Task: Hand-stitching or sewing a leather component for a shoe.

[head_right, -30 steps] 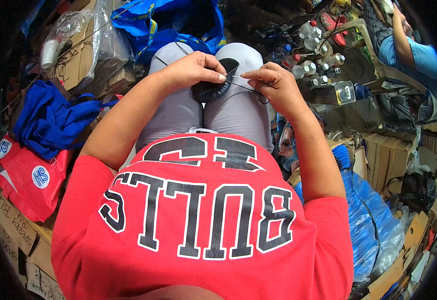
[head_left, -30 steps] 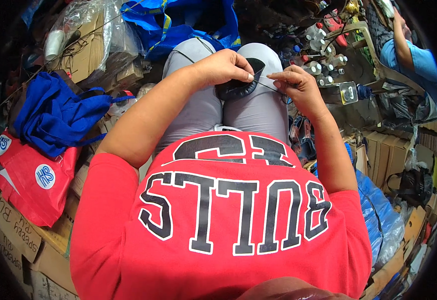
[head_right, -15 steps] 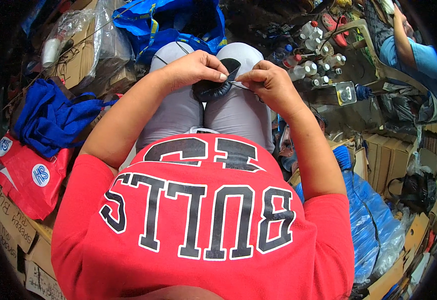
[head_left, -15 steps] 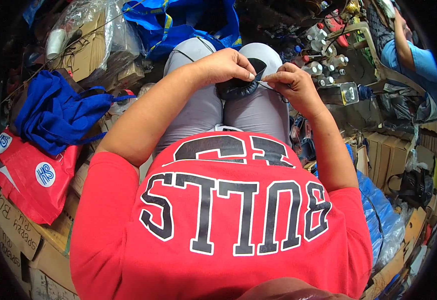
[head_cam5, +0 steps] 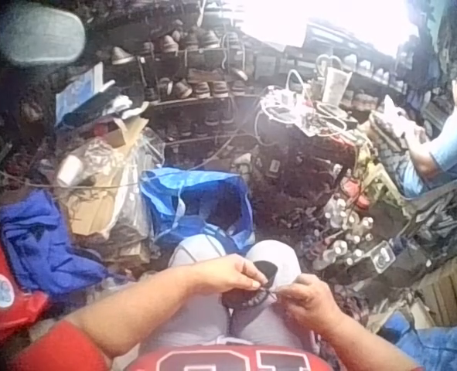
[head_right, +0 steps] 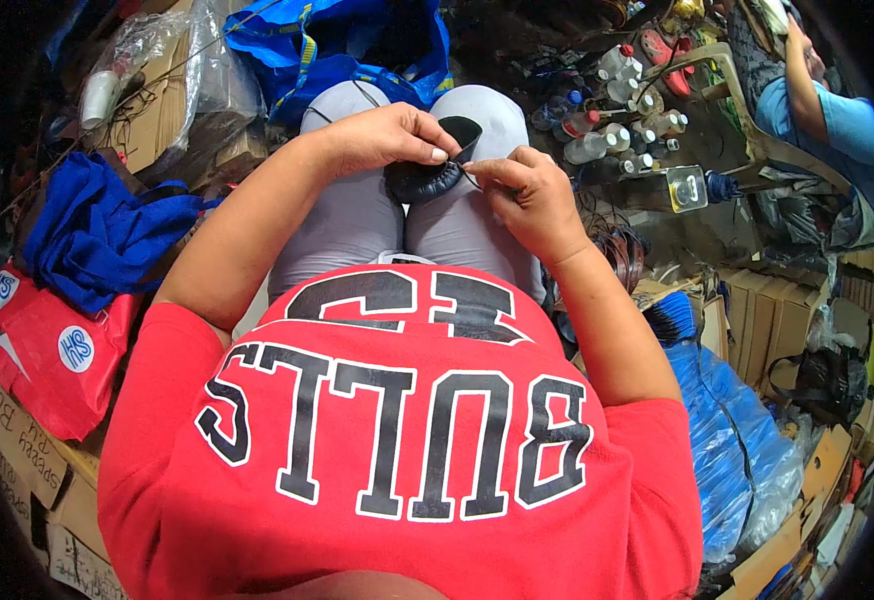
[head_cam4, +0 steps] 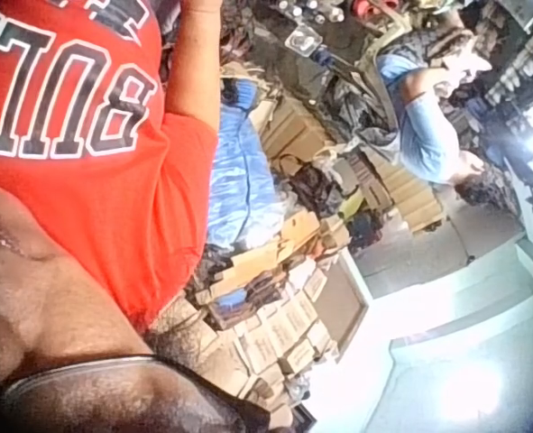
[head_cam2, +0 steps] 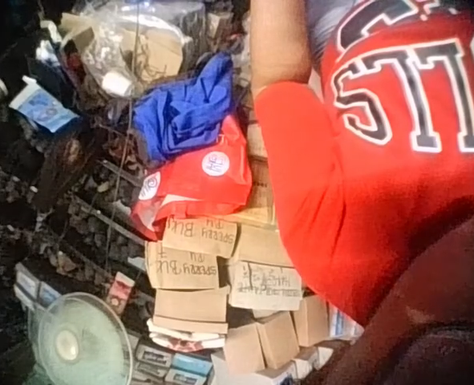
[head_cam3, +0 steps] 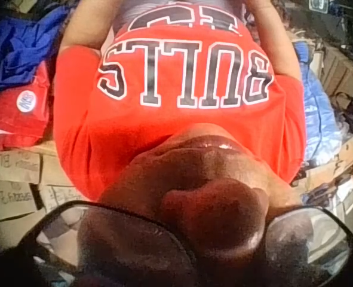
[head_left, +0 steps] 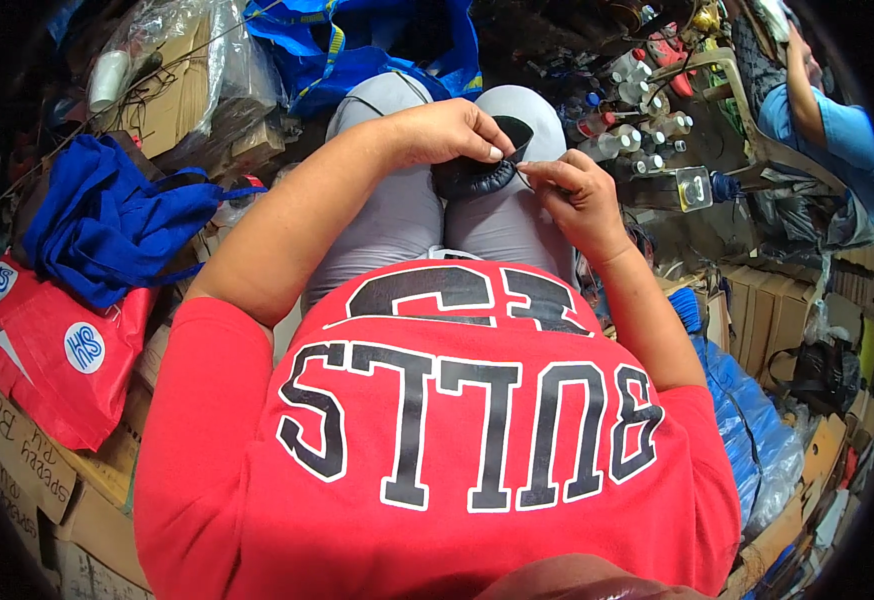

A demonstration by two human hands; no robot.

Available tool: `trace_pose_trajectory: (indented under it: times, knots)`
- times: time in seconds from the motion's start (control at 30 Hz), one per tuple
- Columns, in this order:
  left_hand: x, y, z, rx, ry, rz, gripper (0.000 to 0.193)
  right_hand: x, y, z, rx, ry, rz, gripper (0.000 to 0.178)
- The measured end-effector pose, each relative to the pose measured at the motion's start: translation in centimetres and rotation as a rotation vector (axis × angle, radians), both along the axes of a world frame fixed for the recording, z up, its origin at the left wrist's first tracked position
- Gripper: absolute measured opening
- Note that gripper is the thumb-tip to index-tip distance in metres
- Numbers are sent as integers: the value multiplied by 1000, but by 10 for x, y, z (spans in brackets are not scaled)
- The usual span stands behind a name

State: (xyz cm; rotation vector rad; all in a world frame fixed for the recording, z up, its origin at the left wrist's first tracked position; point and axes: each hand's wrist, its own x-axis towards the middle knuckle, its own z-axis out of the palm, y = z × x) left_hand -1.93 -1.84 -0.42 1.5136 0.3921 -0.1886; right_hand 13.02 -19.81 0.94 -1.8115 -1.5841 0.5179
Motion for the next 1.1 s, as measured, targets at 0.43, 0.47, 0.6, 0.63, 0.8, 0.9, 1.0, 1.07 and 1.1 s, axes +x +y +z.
trace_pose_trajectory:
  times: [0.43,0.47,0.6,0.63,0.8,0.9,1.0,1.07,1.1]
  knots:
    - [13,5,14,345,-73,-230,33,-5,51,56,-174,-809,474,15]
    - [15,9,16,363,-93,-207,34,2,52,57,-153,-800,447,14]
    - [17,16,11,349,-92,-153,29,-2,56,60,-97,-751,448,12]
    - [17,15,4,326,-114,-151,27,-3,57,56,-65,-740,482,12]
    - [13,9,0,382,-152,-95,26,2,47,22,-79,-474,396,7]
    - [-6,-1,0,812,-282,276,25,22,34,17,-292,-15,225,15]
    - [-24,-14,9,847,-255,210,22,39,19,6,-381,772,-43,16]
    - [-32,-24,4,839,-261,147,19,27,12,3,-296,470,80,16]
    - [-31,-24,2,845,-258,152,19,20,10,5,-197,159,184,16]
